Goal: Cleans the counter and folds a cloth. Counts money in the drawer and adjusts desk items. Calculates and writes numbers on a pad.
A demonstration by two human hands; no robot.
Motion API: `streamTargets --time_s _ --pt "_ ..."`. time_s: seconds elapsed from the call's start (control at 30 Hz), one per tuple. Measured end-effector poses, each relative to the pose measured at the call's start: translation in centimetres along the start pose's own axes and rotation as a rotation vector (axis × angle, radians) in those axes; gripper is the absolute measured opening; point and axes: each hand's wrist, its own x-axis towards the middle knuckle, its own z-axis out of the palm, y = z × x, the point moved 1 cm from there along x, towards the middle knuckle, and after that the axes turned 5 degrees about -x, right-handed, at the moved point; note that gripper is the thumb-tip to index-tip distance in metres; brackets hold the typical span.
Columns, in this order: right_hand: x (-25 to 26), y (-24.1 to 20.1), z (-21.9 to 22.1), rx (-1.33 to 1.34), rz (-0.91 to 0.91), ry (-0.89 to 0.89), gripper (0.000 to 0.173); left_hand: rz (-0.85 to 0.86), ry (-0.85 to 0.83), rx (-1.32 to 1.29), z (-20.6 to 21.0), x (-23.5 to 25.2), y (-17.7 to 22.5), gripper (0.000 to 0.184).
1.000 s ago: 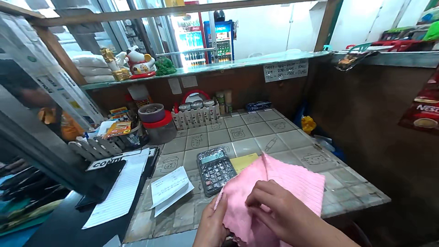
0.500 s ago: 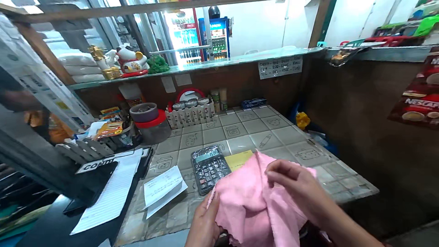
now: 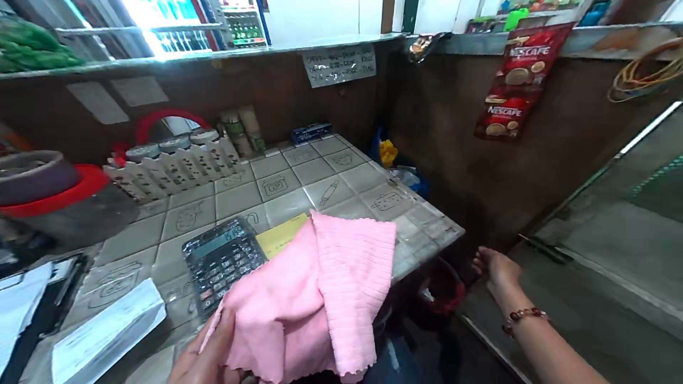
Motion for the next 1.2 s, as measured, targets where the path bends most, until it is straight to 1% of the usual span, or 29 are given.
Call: streamTargets --time_s 0.07,0.1,0.2,0.27,0.37,0.43,0.47,0.5,0.53,0.63,0.7,0.77,0.8,0.87,0.9,0.93,0.97,1.03,1.07,1.13,1.17,1.2 --pt "2.1 2.3 -0.7 -0.307 -0.056 0.019 0.024 0.015 -0.001 0.011 -0.1 0.0 -0.1 0.027" --pt "2.8 2.8 -1.1 -0.442 -0.072 0.010 0.024 0.024 0.003 0.017 -0.2 0.0 -0.1 0.026" --pt "4.6 2.9 -1.3 -0.739 -0.093 -0.091 0.028 0.033 -0.001 0.033 -0.6 0.2 -0.2 0.025" --pt "5.0 2.1 -0.9 -0.818 -0.097 -0.120 0.029 0.036 -0.016 0.020 -0.8 0.3 -0.4 0.026" --pt "4.4 -0.4 -0.3 -0.924 -0.120 -0.121 0.028 0.025 0.016 0.035 -0.6 0.1 -0.1 0.026" --pt "3.7 -1.8 -0.1 -0.982 -0.131 -0.097 0.033 0.029 0.010 0.027 -0.4 -0.1 0.0 0.025" --pt "3.6 -2.3 -0.2 -1.001 -0.148 -0.100 0.037 0.032 -0.005 0.024 -0.4 -0.2 0.0 0.026" --pt "3.7 -2.5 -0.3 -0.998 -0.176 -0.101 0.037 0.034 -0.009 0.019 -0.3 -0.2 0.0 0.026" --pt "3.9 -2.7 -0.4 -0.975 -0.222 -0.102 0.033 0.038 -0.007 0.016 -0.2 -0.2 0.0 0.027" --pt "2.8 -4.9 0.2 -0.845 -0.441 -0.092 0.031 0.064 0.008 0.017 0.0 -0.3 -0.1 0.030" --pt "0.2 -7.7 1.3 -0.676 -0.625 -0.062 0.033 0.083 0.024 0.026 0.0 -0.3 -0.3 0.031" --pt "-4.8 -11.3 2.6 -0.489 -0.806 -0.079 0.033 0.108 0.027 0.016 0.1 -0.1 -0.6 0.033" --pt "-7.9 -12.7 3.0 -0.405 -0.892 -0.136 0.031 0.116 0.035 0.008 0.1 0.0 -0.7 0.032" --pt "-14.0 -14.0 3.6 -0.322 -1.040 -0.368 0.024 0.107 0.036 -0.008 0.2 -0.2 -0.6 0.031" --pt "-16.4 -13.6 3.7 -0.360 -1.105 -0.508 0.023 0.099 0.029 -0.016 0.2 -0.4 -0.4 0.033" --pt "-18.4 -12.7 3.8 -0.459 -1.153 -0.639 0.023 0.104 0.021 -0.016 0.2 -0.6 -0.2 0.035" --pt "-20.3 -11.6 3.7 -0.610 -1.161 -0.761 0.029 0.129 0.021 -0.003 0.0 -0.8 -0.2 0.037" --pt "-23.5 -9.1 3.5 -0.860 -1.028 -0.994 0.043 0.232 0.021 0.057 -0.4 -1.0 -0.1 0.037" --pt "-24.5 -7.9 3.6 -0.883 -0.950 -1.089 0.044 0.297 0.011 0.089 -0.5 -0.9 0.3 0.037" --pt "-25.5 -6.4 3.9 -0.806 -0.839 -1.237 0.036 0.384 -0.005 0.126 -0.1 -0.8 1.8 0.042" --pt "-26.0 -6.7 4.1 -0.723 -0.820 -1.268 0.028 0.415 0.019 0.132 0.5 -0.8 2.6 0.045" --pt "-26.4 -7.4 4.3 -0.620 -0.835 -1.249 0.021 0.448 0.042 0.136 1.1 -0.7 3.5 0.047"
